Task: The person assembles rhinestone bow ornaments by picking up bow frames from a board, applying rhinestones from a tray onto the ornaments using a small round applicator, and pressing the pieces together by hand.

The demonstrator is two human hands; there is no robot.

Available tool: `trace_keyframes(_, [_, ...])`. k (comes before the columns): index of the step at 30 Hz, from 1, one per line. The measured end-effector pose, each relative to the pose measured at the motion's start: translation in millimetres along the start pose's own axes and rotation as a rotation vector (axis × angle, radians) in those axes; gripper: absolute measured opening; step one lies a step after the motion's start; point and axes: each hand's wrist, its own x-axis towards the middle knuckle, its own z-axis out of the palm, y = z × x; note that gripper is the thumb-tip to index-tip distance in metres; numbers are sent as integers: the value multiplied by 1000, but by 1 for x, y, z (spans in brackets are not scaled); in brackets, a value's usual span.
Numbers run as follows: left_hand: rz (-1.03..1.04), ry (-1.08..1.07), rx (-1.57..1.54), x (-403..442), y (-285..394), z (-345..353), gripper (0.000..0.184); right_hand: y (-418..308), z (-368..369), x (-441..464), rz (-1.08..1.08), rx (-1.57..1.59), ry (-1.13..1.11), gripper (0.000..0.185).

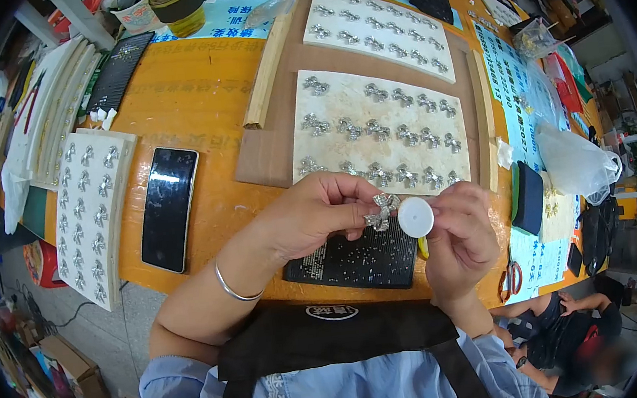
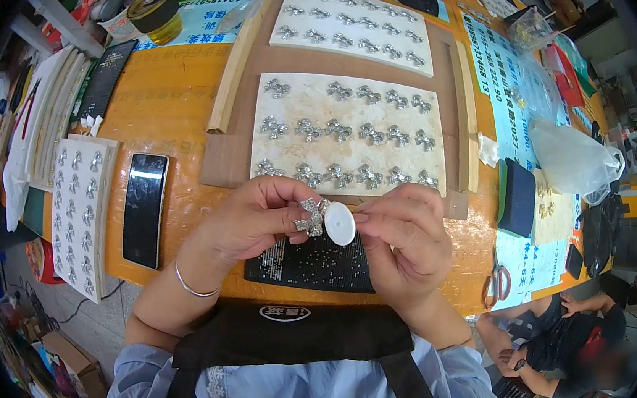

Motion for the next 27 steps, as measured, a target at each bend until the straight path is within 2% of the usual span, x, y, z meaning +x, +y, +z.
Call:
trace_keyframes(2, [-16, -21, -47, 0, 1, 0, 17, -1, 0, 1, -12, -26, -28, 25])
trace_keyframes(8, [-98, 101, -28, -1, 5, 8, 10, -6, 1, 6, -75, -138, -54, 25])
trace_keyframes(27, [-122, 89, -43, -1, 6, 7, 7, -2, 5, 2, -36, -128, -61, 25])
